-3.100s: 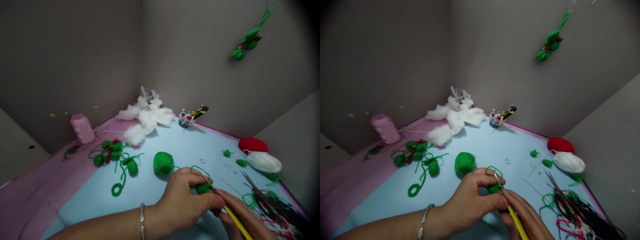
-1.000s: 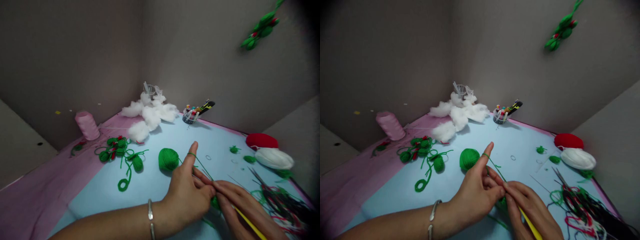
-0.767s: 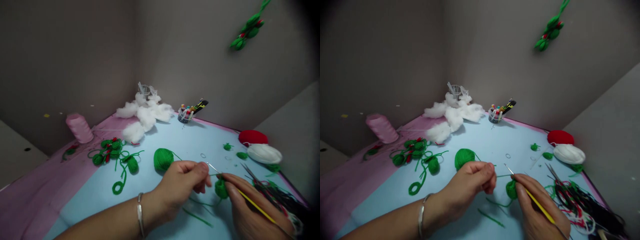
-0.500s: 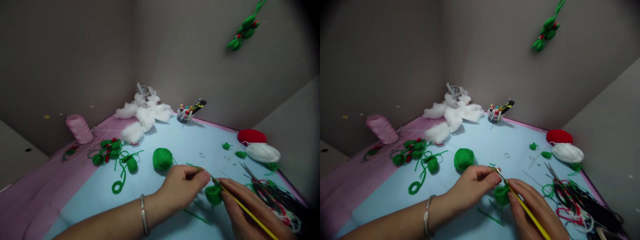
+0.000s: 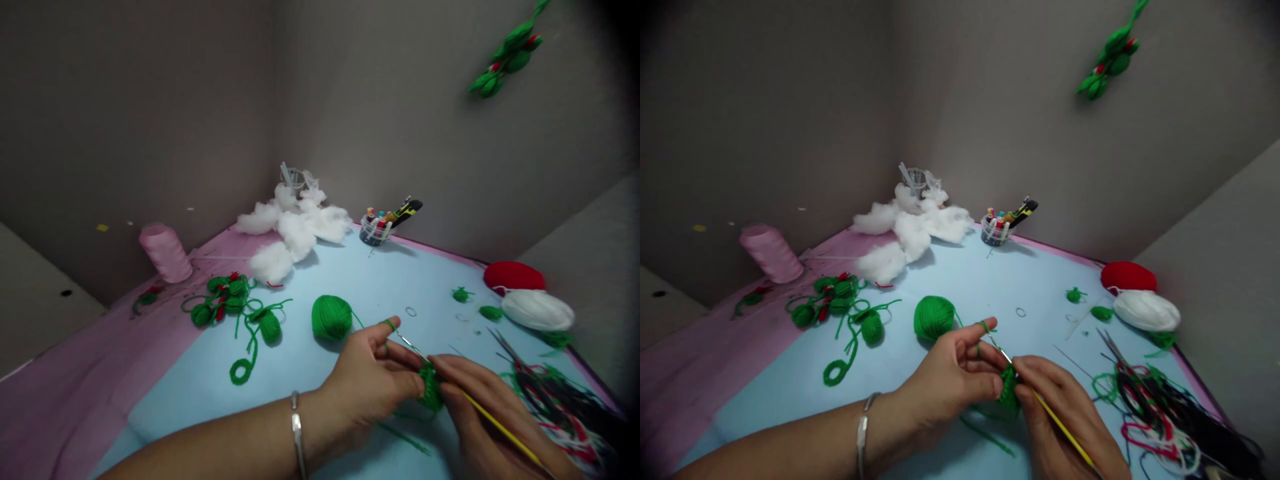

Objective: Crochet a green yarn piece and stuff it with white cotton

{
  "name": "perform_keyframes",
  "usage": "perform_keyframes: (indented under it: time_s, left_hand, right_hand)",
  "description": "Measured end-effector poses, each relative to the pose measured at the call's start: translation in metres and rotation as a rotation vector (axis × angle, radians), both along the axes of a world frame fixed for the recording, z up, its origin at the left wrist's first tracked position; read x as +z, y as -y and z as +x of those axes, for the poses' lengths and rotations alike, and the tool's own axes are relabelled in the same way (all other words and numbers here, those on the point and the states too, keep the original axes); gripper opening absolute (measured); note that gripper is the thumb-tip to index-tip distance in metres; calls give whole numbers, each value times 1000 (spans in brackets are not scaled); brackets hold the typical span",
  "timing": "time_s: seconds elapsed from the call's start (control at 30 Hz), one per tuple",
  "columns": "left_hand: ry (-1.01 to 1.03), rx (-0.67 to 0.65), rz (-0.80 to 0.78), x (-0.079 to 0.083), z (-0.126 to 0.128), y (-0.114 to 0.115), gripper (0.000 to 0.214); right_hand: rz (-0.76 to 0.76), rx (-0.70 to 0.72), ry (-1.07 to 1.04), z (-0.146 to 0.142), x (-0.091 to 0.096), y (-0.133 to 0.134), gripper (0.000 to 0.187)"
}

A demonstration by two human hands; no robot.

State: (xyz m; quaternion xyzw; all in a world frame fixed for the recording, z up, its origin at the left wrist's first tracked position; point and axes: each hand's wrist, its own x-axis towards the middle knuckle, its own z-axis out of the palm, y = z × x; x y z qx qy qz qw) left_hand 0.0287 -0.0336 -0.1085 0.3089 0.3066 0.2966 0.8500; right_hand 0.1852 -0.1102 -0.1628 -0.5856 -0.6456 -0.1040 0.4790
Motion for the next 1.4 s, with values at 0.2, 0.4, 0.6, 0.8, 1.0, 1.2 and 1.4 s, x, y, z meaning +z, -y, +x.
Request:
perform_keyframes:
  time_s: [0.2,0.4,0.6,0.8,1.0,1.2,1.4]
  left_hand:
    - [9,28,107,1,-3,0,121]
    - [-6,18,97,0,-2,0,116]
    - [-18,50,158,0,-2,-2,105]
    - [-3,63,98,2,-2,-2,113]
    - [-12,58,88,3,-3,-5,114]
    - [-19,57,83,4,-4,-8,111]
    - [-52,53,171,9,-7,-11,101]
  right_hand:
    - [-70,12,8,-10,3,-2,20]
    - [-84,-36,-33,-16,10,2,15]
    - [-106,-28,117,-13,18,2,17]
    - [-91,54,63,-9,17,0,17]
    - [-94,153,106,8,14,-1,22]
    - [-151,94,-161,18,6,6,19]
    - [-103,122,-155,41,8,0,22]
